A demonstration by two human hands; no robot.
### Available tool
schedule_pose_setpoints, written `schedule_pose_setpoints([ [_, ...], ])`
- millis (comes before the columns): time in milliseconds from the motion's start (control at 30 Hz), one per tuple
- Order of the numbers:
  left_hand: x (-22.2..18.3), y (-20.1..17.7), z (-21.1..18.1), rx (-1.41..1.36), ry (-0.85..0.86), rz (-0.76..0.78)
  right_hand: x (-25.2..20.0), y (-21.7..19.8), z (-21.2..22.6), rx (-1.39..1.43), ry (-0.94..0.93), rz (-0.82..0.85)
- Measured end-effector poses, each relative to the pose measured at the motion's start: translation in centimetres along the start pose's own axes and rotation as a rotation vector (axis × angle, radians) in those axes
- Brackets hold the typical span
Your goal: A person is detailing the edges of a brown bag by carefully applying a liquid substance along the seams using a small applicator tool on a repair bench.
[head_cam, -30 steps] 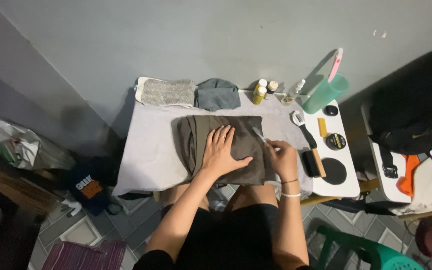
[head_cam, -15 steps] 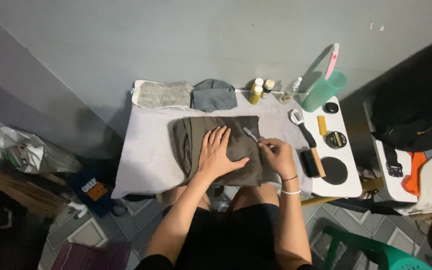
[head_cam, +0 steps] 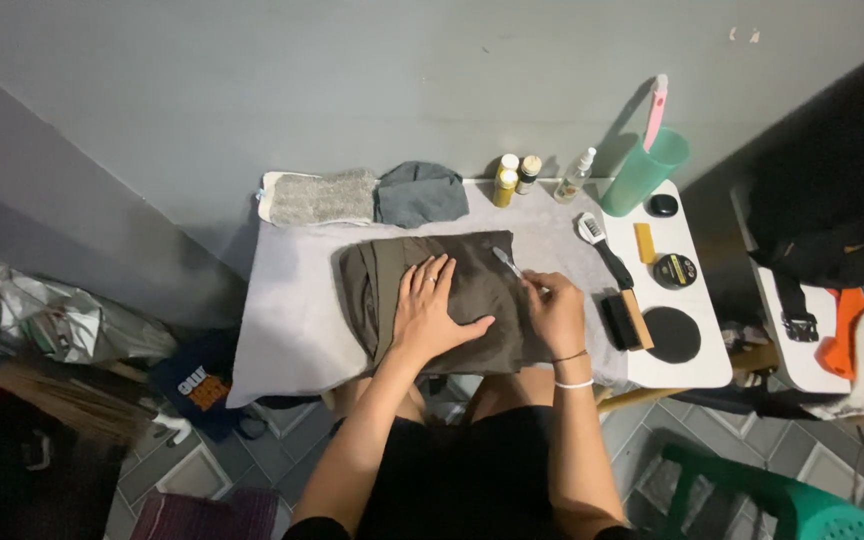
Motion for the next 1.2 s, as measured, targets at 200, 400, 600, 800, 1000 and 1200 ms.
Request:
schedule_pose_setpoints([
  [200, -0.1, -0.3, 0.0, 0.02, 0.003, 0.029, 0.2, 0.8, -0.2, -0.022, 0.044, 0.068],
  [400, -0.4, 0.1, 0.2, -0.005, 0.02, -0.003, -0.5, 1.2, 0.7, -0.013, -0.014, 0.06],
  [600, -0.5, -0.4, 0.0, -0.036, 0.005, 0.048, -0.9, 1.3, 0.5, -0.019, -0.008, 0.043],
  [800, -0.6, 0.6, 0.5, 0.008, 0.062, -0.136, -0.7, 1.3, -0.2, -0.051, -0.073, 0.027],
  [1000, -0.4, -0.4, -0.1, -0.011, 0.037, -0.028, -0.6, 0.8, 0.5, -0.02, 0.004, 0.056],
  [1200, -0.2, -0.5, -0.2, 0.014, 0.027, -0.003, -0.3, 0.5, 0.0, 0.017, 0.027, 0.035],
])
Point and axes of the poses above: each hand's wrist, its own x-axis towards the middle knuckle, its own y-axis out of the palm, z = x × y, the point moved 9 cm from there along x, towards the middle knuckle, and after that the axes turned 8 degrees about x, right-handed, at the moved point
